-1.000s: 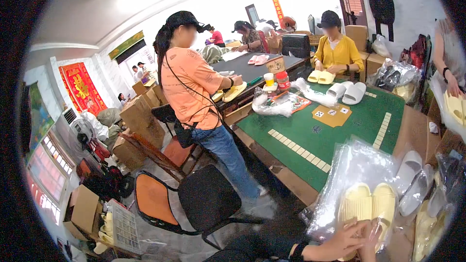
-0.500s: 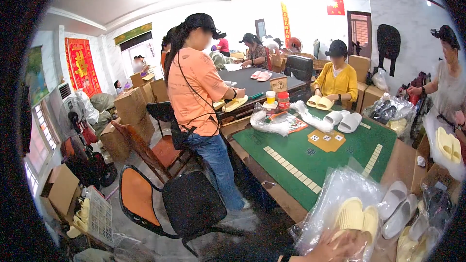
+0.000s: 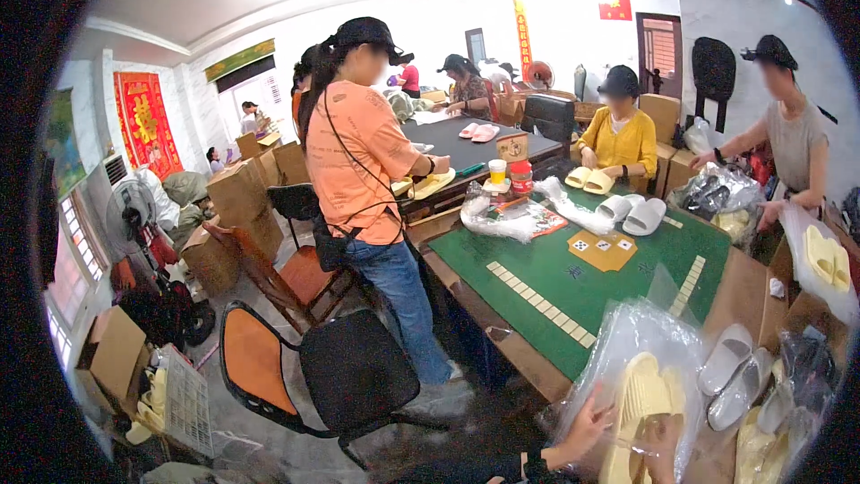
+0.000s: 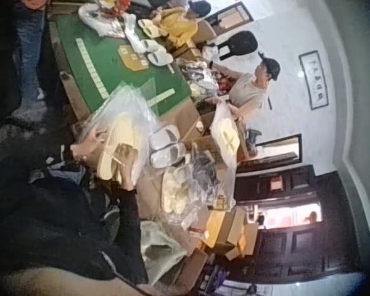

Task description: The recorder is packaging finished slippers into plastic bags and placing them into a large collection bag.

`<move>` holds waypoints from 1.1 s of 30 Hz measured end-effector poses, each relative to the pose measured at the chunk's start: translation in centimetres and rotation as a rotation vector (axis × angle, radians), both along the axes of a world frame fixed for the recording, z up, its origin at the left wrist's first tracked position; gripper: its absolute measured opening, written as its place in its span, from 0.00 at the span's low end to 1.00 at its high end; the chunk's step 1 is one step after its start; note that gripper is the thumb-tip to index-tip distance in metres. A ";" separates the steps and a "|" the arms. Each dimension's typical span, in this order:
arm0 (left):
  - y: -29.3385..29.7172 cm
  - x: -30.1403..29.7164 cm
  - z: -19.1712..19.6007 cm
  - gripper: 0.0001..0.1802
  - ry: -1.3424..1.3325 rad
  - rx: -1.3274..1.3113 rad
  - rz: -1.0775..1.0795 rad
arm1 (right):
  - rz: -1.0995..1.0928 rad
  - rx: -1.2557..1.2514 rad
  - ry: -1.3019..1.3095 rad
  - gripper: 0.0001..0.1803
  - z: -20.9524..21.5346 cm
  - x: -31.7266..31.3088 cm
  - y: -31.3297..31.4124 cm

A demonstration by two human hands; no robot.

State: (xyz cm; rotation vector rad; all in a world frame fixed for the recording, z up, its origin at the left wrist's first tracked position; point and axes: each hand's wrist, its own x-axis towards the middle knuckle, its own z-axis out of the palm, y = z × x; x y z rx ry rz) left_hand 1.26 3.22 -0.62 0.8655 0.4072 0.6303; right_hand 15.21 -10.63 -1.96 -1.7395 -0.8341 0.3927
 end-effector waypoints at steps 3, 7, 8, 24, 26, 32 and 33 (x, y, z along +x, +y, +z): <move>1.2 1.0 -4.2 0.23 0.082 0.243 -0.013 | -0.092 -0.055 0.110 0.14 5.7 -3.8 1.4; -1.1 0.9 -3.4 0.19 0.280 0.291 -0.063 | -0.194 -0.121 0.017 0.15 6.6 -3.1 2.3; -1.6 1.0 -4.9 0.19 0.222 0.284 -0.088 | -0.210 -0.142 -0.019 0.16 6.7 -3.1 2.8; -2.0 -1.3 -3.2 0.21 0.225 -0.428 -0.292 | 0.017 -0.493 -0.268 0.27 6.3 -1.1 5.3; -1.9 -1.5 -2.1 0.21 0.207 -0.306 -0.278 | 0.166 -0.623 -0.235 0.27 6.4 -1.1 4.7; -1.6 -1.2 -4.4 0.20 0.139 -0.160 -0.337 | 0.334 -0.474 -0.438 0.40 4.8 -3.8 -0.3; -1.8 -1.0 -4.6 0.19 0.071 -0.331 -0.297 | 0.317 -0.469 -0.492 0.43 4.5 -4.4 -0.3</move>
